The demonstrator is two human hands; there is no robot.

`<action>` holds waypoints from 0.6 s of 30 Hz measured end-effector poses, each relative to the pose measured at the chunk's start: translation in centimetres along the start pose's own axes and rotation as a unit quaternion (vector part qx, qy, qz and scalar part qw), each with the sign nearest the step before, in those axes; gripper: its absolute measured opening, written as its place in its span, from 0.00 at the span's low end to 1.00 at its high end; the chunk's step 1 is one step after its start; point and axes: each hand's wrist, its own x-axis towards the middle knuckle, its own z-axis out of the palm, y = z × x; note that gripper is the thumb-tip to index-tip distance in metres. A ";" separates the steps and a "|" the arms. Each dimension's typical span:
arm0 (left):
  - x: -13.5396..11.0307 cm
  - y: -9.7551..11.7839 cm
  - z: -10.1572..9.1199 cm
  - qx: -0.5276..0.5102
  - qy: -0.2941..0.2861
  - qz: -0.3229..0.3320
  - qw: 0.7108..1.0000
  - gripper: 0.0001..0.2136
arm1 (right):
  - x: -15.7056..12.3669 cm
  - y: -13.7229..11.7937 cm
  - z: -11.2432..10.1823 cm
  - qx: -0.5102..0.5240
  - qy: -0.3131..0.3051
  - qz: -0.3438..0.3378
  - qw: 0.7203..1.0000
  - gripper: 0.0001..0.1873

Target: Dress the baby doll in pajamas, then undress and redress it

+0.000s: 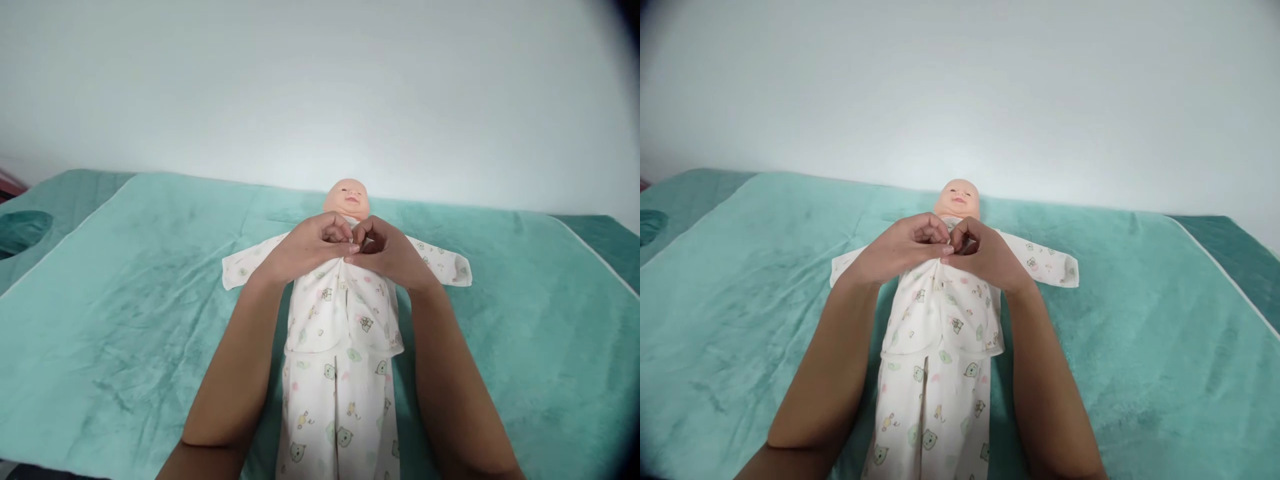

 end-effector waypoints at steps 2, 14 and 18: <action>-0.1 0.0 0.0 -0.002 -0.004 0.001 1.000 0.10 | 0.1 0.1 -0.1 -0.003 -0.003 0.004 1.000 0.15; 0.0 -0.5 -0.7 -0.076 -0.042 0.001 0.996 0.10 | 0.1 0.5 -0.7 0.034 -0.045 -0.022 0.998 0.17; 0.0 -0.7 -0.7 -0.019 -0.035 0.006 0.999 0.12 | 0.1 0.7 -1.0 0.061 -0.072 -0.017 0.995 0.15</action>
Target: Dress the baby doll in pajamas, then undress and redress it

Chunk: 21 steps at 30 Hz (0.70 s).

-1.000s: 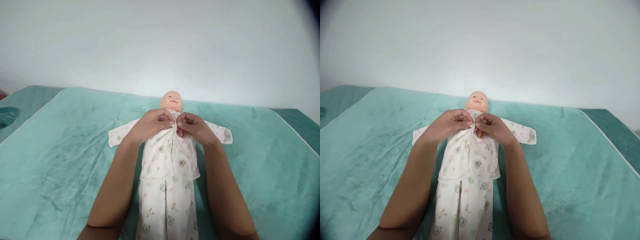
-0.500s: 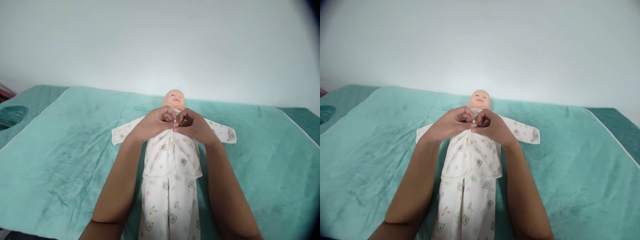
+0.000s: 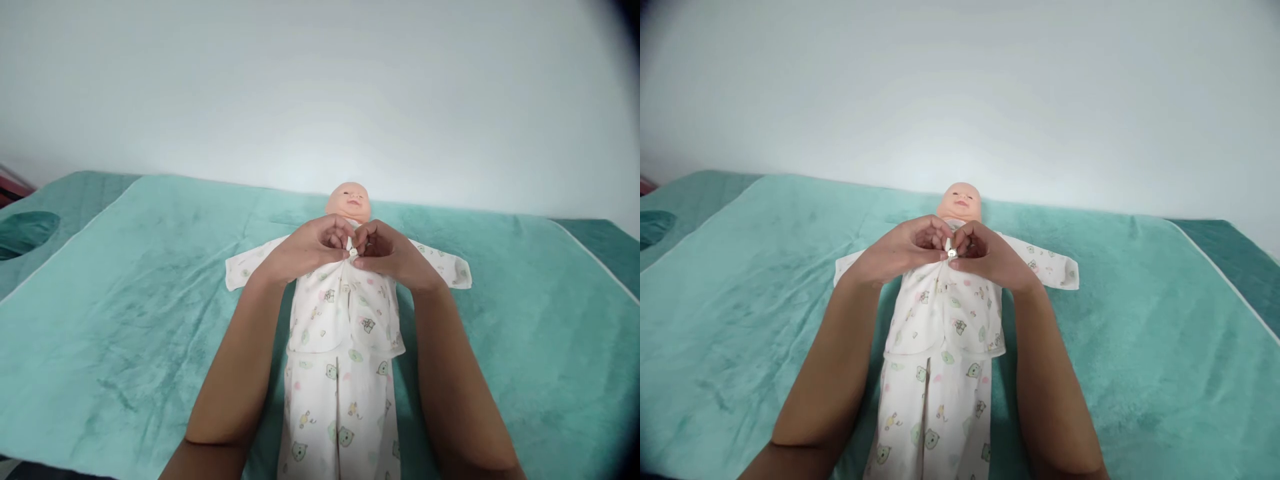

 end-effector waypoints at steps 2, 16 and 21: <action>0.1 -0.2 0.2 0.046 0.046 0.018 0.998 0.13 | 0.1 0.1 0.1 0.003 0.014 0.002 1.000 0.14; -2.6 -3.9 2.8 0.218 0.150 0.175 0.948 0.14 | -5.2 -4.4 8.3 -0.544 0.092 0.127 0.824 0.16; -3.4 -4.7 3.0 0.179 0.183 0.202 0.945 0.12 | -6.3 -4.0 7.9 -0.511 0.062 0.094 0.852 0.18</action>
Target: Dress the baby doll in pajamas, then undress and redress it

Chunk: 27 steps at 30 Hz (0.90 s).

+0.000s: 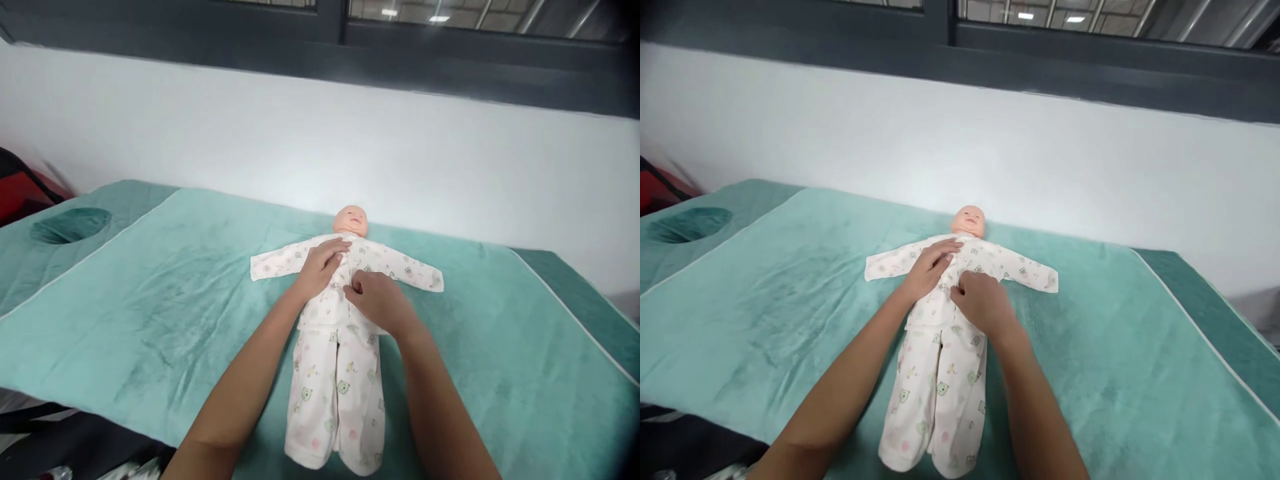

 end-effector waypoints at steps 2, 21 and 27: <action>-0.4 0.7 -0.3 0.009 0.024 0.005 1.000 0.10 | 0.3 1.1 -0.3 0.068 -0.022 -0.026 0.997 0.19; -0.9 3.7 -2.6 -0.091 -0.150 -0.155 0.972 0.06 | 2.1 6.1 0.3 0.435 -0.175 -0.032 0.883 0.23; -1.1 4.3 -2.1 -0.151 -0.143 -0.161 0.965 0.08 | 2.2 5.9 1.0 0.469 -0.136 -0.029 0.872 0.23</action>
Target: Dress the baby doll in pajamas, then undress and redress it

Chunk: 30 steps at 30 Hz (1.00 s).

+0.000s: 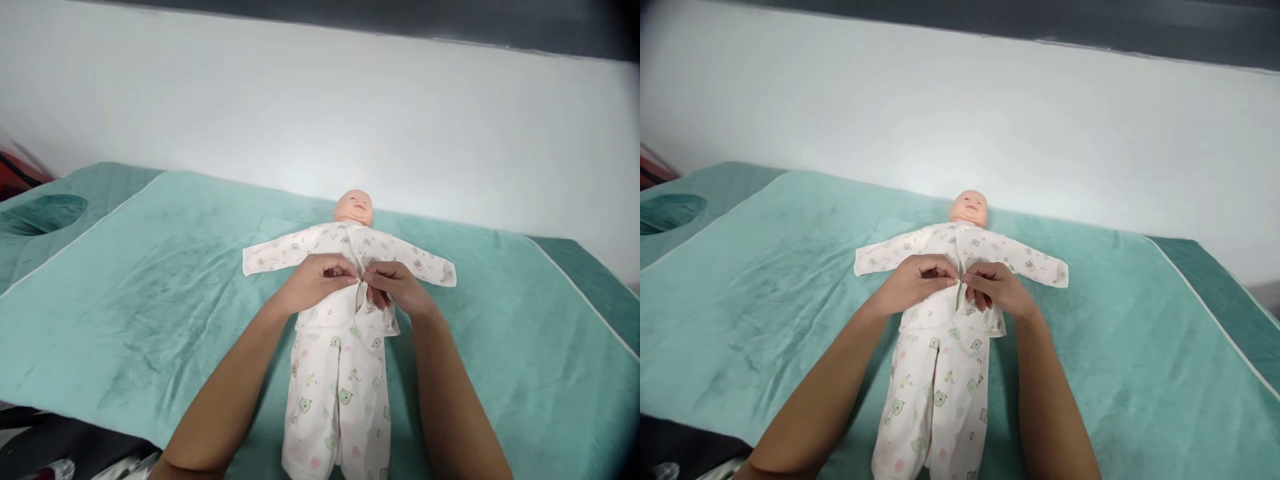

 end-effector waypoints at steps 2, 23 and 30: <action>0.1 -0.1 0.1 -0.019 -0.007 -0.005 1.000 0.08 | 0.1 0.1 0.0 0.005 0.001 -0.004 1.000 0.23; 0.2 -0.1 0.7 -0.043 0.021 -0.043 0.998 0.08 | -0.2 -0.2 0.3 -0.029 -0.007 -0.005 1.000 0.24; 0.2 -0.3 0.7 -0.044 0.041 -0.054 0.997 0.09 | -0.1 -0.3 0.3 0.002 0.013 0.008 1.000 0.16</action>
